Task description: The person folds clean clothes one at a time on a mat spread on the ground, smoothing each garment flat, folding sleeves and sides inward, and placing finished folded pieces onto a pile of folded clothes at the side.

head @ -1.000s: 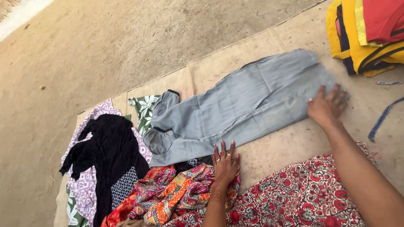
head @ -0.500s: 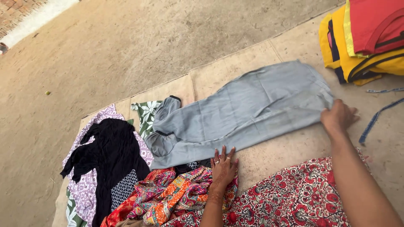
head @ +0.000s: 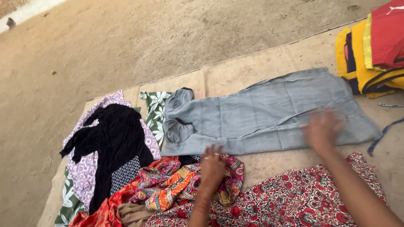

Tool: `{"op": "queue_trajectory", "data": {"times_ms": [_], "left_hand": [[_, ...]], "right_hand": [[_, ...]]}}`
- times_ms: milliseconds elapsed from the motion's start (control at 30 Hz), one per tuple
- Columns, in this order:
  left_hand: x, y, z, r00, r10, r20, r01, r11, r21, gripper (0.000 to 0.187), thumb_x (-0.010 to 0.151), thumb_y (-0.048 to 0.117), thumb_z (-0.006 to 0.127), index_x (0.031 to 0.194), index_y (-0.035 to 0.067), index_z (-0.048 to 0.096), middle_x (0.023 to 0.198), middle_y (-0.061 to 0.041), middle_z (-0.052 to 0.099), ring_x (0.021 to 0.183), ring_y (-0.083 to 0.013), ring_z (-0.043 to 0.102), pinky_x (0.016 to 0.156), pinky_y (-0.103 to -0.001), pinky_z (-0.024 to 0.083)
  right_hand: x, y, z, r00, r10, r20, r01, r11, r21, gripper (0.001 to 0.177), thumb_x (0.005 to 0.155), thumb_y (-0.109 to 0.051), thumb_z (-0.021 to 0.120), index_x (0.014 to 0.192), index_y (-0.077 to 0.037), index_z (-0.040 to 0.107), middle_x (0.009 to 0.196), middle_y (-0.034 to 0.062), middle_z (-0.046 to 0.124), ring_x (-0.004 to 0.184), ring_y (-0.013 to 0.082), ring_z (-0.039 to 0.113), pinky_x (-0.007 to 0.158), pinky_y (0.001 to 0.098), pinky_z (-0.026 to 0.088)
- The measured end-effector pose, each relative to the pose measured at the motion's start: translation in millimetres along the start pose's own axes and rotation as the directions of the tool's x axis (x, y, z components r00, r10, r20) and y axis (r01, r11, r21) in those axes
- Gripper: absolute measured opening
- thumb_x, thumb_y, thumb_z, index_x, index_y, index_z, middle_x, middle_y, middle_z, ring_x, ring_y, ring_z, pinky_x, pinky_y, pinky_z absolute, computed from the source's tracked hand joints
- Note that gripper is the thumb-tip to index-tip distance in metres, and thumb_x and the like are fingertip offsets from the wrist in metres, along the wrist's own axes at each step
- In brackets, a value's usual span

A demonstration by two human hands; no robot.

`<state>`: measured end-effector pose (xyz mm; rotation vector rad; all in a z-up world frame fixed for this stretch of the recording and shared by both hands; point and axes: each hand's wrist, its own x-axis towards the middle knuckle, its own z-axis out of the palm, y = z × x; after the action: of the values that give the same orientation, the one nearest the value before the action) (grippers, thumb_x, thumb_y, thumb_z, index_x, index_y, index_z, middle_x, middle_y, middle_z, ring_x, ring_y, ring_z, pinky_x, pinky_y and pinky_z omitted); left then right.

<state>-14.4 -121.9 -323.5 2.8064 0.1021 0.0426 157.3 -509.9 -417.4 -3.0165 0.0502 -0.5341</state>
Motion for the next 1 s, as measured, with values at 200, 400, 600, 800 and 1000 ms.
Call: {"op": "queue_trajectory", "data": {"times_ms": [200, 400, 600, 800, 1000], "left_hand": [[-13, -99, -46, 0.960, -0.255, -0.114, 0.256, 0.967, -0.006, 0.057, 0.098, 0.040, 0.056, 0.151, 0.022, 0.046, 0.163, -0.016, 0.032, 0.132, -0.0402, 0.053, 0.103, -0.048, 0.051], [-17, -156, -57, 0.851, -0.514, -0.106, 0.494, 0.853, -0.167, 0.065, 0.099, 0.045, 0.054, 0.157, 0.021, 0.037, 0.167, -0.019, 0.023, 0.113, -0.0434, 0.066, 0.092, -0.050, 0.057], [15, -192, -53, 0.807, -0.586, -0.069, 0.515, 0.757, -0.403, 0.077, 0.097, 0.046, 0.054, 0.159, 0.011, 0.024, 0.167, -0.017, 0.023, 0.120, -0.0449, 0.061, 0.092, -0.052, 0.055], [22, -199, -45, 0.805, -0.590, -0.068, 0.533, 0.768, -0.356, 0.078, 0.096, 0.046, 0.060, 0.159, 0.016, 0.026, 0.160, -0.018, 0.035, 0.125, -0.0415, 0.058, 0.098, -0.050, 0.051], [26, -204, -79, 0.702, -0.711, 0.047, 0.656, 0.619, -0.431, 0.054, 0.097, 0.043, 0.062, 0.142, 0.017, 0.050, 0.139, -0.016, 0.059, 0.119, -0.0377, 0.064, 0.097, -0.048, 0.053]], "right_hand": [[-33, -75, -23, 0.833, -0.468, 0.297, 0.400, 0.878, 0.264, 0.058, 0.096, -0.048, 0.051, 0.151, -0.030, 0.041, 0.161, 0.0090, 0.032, 0.150, 0.0313, 0.027, 0.118, 0.0592, 0.021], [-33, -76, -21, 0.847, -0.474, 0.240, 0.431, 0.878, 0.210, 0.058, 0.095, -0.046, 0.048, 0.150, -0.029, 0.041, 0.158, 0.0086, 0.035, 0.149, 0.0282, 0.028, 0.119, 0.0586, 0.022], [-48, -104, -22, 0.910, -0.398, 0.117, 0.387, 0.916, 0.106, 0.054, 0.083, -0.030, 0.060, 0.136, -0.020, 0.054, 0.151, 0.0102, 0.044, 0.149, 0.0306, 0.035, 0.120, 0.0578, 0.027], [-3, -228, -2, 0.884, -0.467, -0.020, 0.453, 0.847, 0.277, 0.036, 0.081, -0.019, 0.069, 0.116, -0.014, 0.063, 0.129, 0.0156, 0.055, 0.127, 0.0367, 0.049, 0.108, 0.0550, 0.036], [124, -405, 64, 0.871, -0.486, -0.074, 0.427, 0.675, 0.602, 0.041, 0.098, -0.027, 0.067, 0.131, -0.004, 0.057, 0.131, 0.0182, 0.063, 0.124, 0.0366, 0.059, 0.103, 0.0509, 0.046]]}}
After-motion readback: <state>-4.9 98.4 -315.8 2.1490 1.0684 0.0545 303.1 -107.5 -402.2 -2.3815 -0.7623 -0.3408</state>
